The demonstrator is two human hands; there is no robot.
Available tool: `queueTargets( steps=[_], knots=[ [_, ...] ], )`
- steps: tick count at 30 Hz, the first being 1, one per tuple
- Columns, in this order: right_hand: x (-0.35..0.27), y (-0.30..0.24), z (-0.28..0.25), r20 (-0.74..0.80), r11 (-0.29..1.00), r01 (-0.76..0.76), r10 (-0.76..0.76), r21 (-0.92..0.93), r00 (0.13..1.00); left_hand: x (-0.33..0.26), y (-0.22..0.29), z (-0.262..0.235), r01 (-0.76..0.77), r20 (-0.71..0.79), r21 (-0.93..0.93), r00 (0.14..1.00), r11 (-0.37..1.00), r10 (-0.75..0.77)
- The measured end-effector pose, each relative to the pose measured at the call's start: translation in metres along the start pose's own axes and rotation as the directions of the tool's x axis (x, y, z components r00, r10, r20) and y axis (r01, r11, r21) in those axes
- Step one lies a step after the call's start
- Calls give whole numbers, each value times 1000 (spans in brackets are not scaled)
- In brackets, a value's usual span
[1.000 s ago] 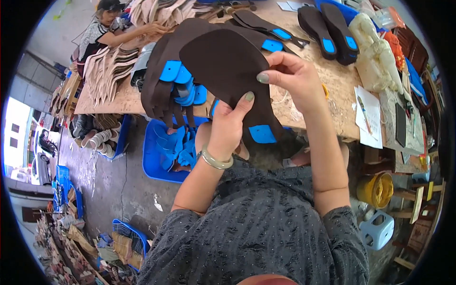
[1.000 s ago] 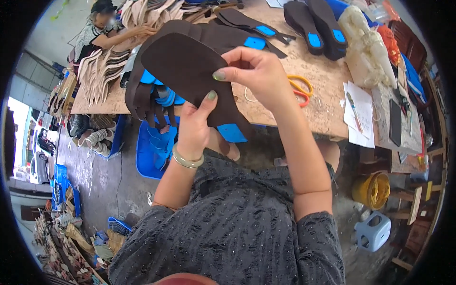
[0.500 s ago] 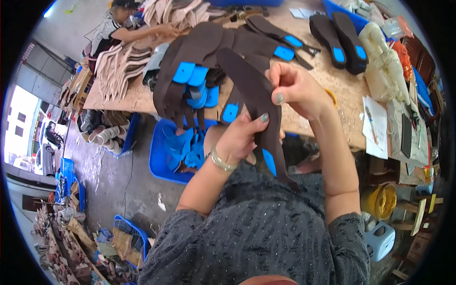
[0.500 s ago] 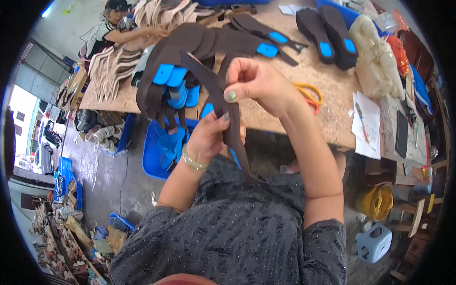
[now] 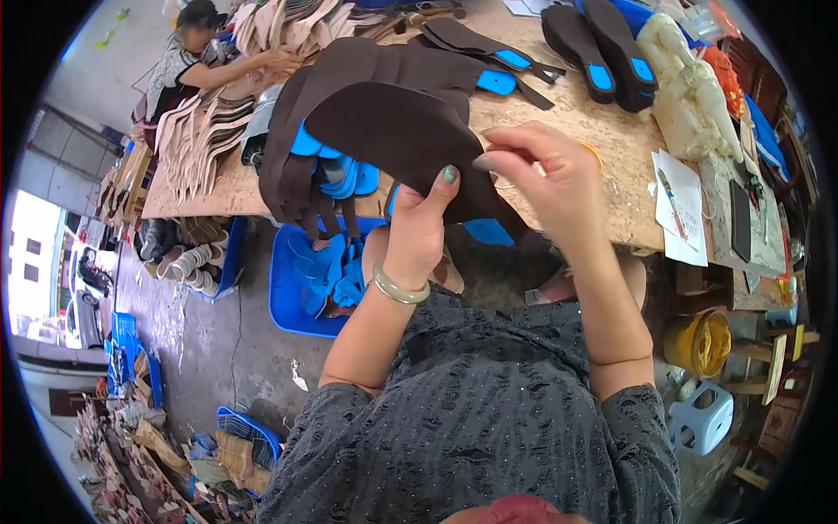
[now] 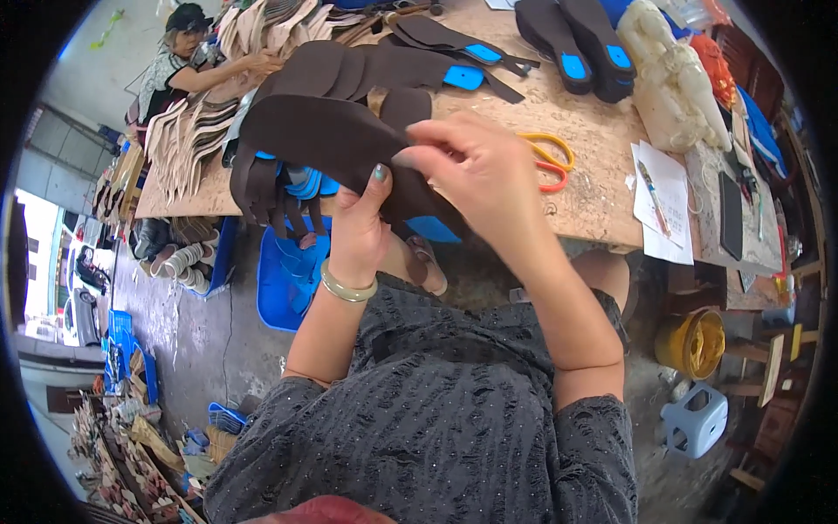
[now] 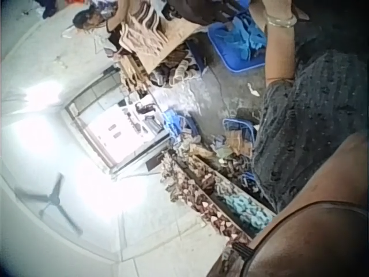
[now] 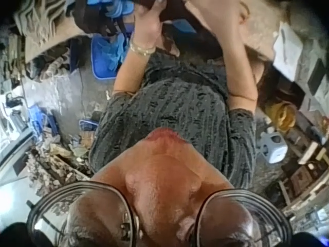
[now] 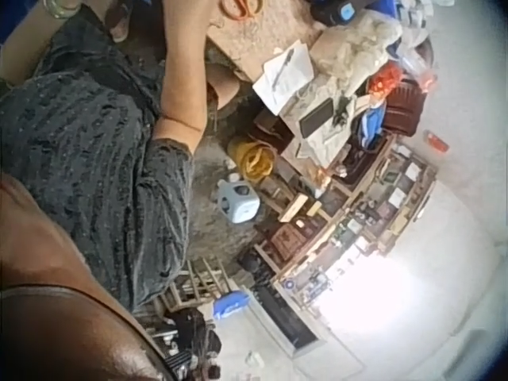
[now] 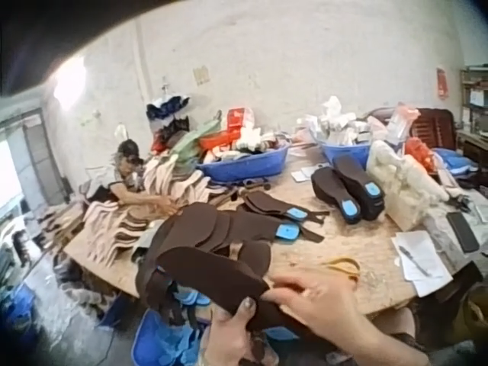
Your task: Attaching blue padded components to brown shoe insoles at a workbench.
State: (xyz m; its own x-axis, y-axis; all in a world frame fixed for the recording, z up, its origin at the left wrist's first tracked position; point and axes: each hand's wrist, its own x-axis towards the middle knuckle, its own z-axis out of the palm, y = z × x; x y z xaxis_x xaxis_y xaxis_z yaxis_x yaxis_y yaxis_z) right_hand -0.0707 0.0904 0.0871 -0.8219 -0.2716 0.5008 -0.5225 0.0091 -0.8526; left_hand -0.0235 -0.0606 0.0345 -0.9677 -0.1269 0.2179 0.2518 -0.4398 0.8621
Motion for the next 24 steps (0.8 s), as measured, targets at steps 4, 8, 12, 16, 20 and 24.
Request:
queueTargets(
  steps=[4, 8, 12, 16, 20, 24],
  knots=[
    [-3, 3, 7, -59, 978, 130, -141, -162, 988, -5, -3, 14, -189, -16, 238, 980, 953, 198],
    [3, 19, -1, 52, 991, 23, -16, -128, 998, 0, -2, 13, -169, -30, 340, 981, 925, 190],
    [15, 29, -12, 271, 961, -276, 275, -33, 923, 11, 11, 12, -26, 7, 308, 1000, 951, 25],
    [24, 45, -16, 232, 962, -259, 234, 86, 944, 28, 23, -4, 185, 99, 227, 972, 956, -211],
    [37, 57, -17, 193, 893, -323, 273, 314, 942, 17, 10, -30, 225, 281, -51, 938, 973, -202],
    [43, 58, 0, 238, 901, -343, 283, 267, 929, 4, -11, 3, 132, 151, -14, 980, 991, -128]
  ],
)
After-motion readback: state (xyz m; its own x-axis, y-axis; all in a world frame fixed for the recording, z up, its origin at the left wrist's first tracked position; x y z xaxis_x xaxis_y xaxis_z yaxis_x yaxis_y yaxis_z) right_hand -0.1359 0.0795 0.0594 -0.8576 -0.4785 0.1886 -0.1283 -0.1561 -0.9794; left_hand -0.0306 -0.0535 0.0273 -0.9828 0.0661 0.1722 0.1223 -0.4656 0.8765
